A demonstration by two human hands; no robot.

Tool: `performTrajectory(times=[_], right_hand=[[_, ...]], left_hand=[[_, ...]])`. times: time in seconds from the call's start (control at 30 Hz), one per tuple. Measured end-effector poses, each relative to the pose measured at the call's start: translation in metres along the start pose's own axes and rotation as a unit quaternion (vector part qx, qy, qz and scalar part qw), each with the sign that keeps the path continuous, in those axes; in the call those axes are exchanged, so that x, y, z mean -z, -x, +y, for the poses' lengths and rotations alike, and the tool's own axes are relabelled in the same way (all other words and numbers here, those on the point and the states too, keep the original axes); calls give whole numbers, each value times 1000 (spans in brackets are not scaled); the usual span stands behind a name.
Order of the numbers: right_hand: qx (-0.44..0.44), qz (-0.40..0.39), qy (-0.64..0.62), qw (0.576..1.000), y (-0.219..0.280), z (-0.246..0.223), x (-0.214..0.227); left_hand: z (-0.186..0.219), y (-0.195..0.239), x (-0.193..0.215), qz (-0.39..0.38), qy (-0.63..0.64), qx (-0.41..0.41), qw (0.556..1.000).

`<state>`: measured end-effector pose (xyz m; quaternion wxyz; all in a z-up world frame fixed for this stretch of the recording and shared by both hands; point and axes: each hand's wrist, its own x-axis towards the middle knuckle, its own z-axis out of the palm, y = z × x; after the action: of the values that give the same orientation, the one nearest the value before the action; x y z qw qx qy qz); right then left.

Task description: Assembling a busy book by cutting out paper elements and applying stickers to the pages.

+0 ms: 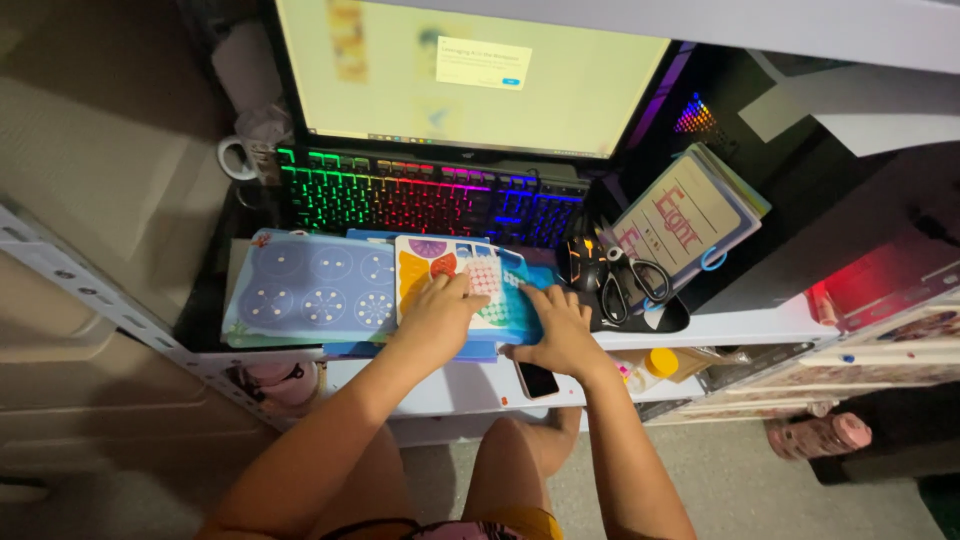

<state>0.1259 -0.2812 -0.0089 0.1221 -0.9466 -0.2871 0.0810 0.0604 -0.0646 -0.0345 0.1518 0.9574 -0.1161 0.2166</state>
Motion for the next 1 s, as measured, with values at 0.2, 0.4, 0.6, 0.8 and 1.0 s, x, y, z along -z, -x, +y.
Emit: performTrajectory(times=[0.2, 0.4, 0.6, 0.8, 1.0], right_hand=[[22, 25, -113, 993, 1, 16, -11], [104, 147, -236, 955, 0, 52, -35], [-2, 314, -436, 843, 19, 68, -48], [-116, 443, -645, 612, 23, 79, -61], [-112, 449, -702, 542, 40, 48, -43]], left_hand=[[7, 6, 16, 11, -5, 18, 1000], [-15, 9, -3, 43, -5, 34, 998], [-42, 16, -8, 102, -43, 107, 988], [-40, 26, 3, 100, -11, 84, 991], [-25, 28, 16, 77, 40, 95, 992]])
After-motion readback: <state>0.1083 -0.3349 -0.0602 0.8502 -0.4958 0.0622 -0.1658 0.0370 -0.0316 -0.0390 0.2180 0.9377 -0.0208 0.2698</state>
